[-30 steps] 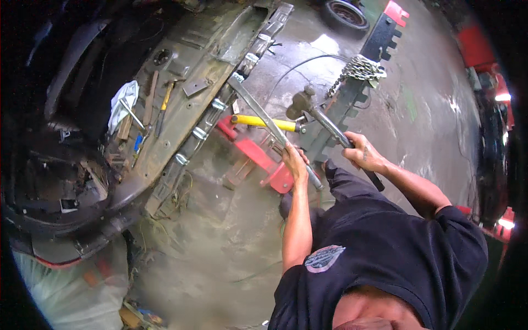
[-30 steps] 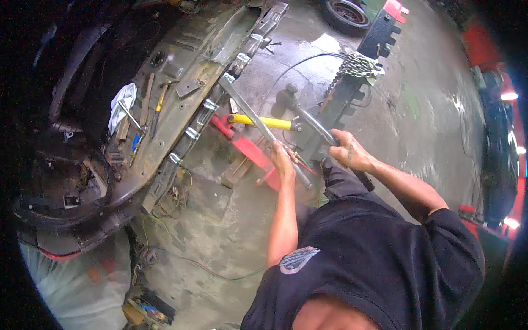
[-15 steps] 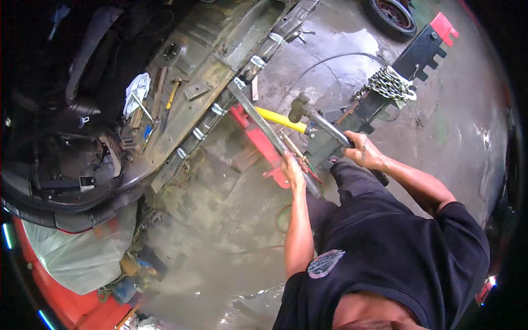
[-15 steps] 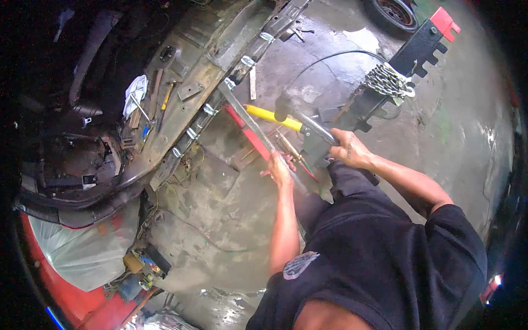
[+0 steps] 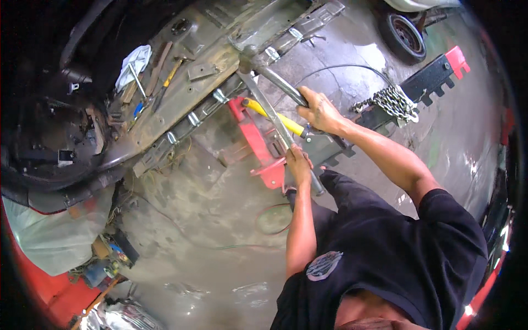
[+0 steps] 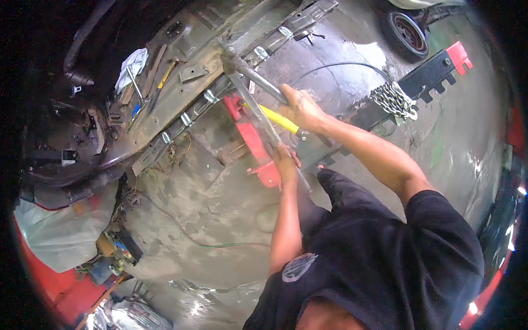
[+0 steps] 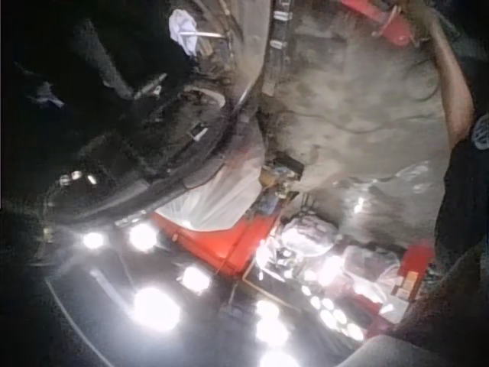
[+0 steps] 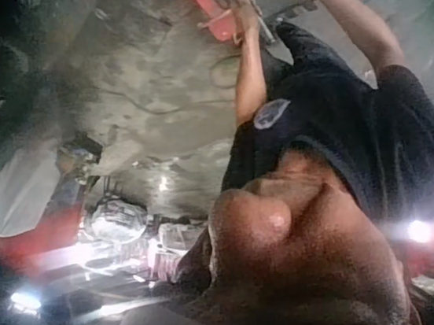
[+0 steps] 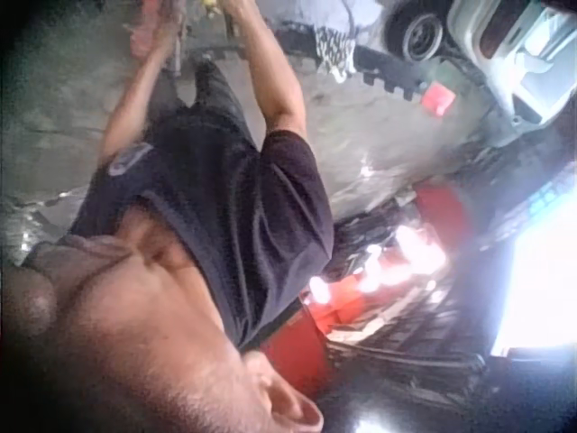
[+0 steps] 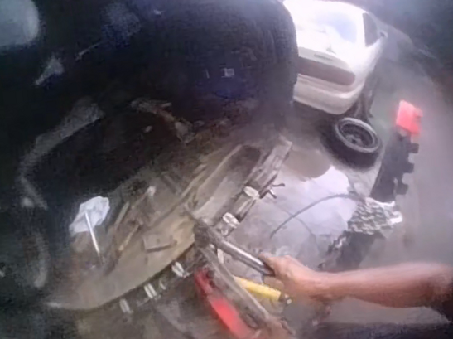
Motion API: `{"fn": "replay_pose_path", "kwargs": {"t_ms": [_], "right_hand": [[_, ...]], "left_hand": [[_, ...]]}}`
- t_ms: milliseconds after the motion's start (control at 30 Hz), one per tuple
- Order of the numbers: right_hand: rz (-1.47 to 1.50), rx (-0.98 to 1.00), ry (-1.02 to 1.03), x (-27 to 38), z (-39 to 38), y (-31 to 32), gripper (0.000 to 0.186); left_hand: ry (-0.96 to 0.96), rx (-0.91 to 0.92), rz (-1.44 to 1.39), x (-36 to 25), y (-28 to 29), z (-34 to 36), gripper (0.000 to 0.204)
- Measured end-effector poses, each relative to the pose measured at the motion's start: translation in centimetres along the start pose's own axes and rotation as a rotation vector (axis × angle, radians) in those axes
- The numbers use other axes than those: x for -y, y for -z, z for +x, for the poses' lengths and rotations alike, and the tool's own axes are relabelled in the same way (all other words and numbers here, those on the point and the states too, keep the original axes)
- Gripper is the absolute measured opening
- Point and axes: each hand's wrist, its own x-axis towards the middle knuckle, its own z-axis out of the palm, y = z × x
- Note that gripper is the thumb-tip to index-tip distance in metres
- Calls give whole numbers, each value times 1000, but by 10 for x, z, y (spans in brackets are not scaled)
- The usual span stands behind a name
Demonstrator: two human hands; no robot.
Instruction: The person uses a wrench, a hammer, and a metal block to straighten and tighten components on a damaged car chassis.
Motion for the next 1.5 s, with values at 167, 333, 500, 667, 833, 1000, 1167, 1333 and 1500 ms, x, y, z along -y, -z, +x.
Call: {"fn": "replay_pose_path", "kwargs": {"t_ms": [167,333,500,667,833,1000,1167,1333,1500], "right_hand": [[-173,76,-79,-20,31,-20,34],[-134,108,-69,0,26,7,33],[33,-153,169,105,15,75,47],[48,-379,1083,194,57,162,34],[-193,-468,635,24,73,35,34],[-154,-23,142,-31,75,32,33],[199,-89,-61,56,29,86,25],[203,0,-212,53,-12,91,27],[158,-15,-86,26,-27,70,31]], "left_hand": [[-58,-16,61,1,-7,2,41],[-12,-33,26,-3,-9,1,42],[14,-57,-24,-2,-18,0,43],[11,-49,16,-4,-18,-4,42],[14,-33,5,9,-16,2,45],[-55,-39,-36,-9,-32,8,44],[18,24,-101,0,-31,-38,43],[13,-14,-37,19,-12,-52,43],[15,-20,-59,3,-4,-31,42]]}}
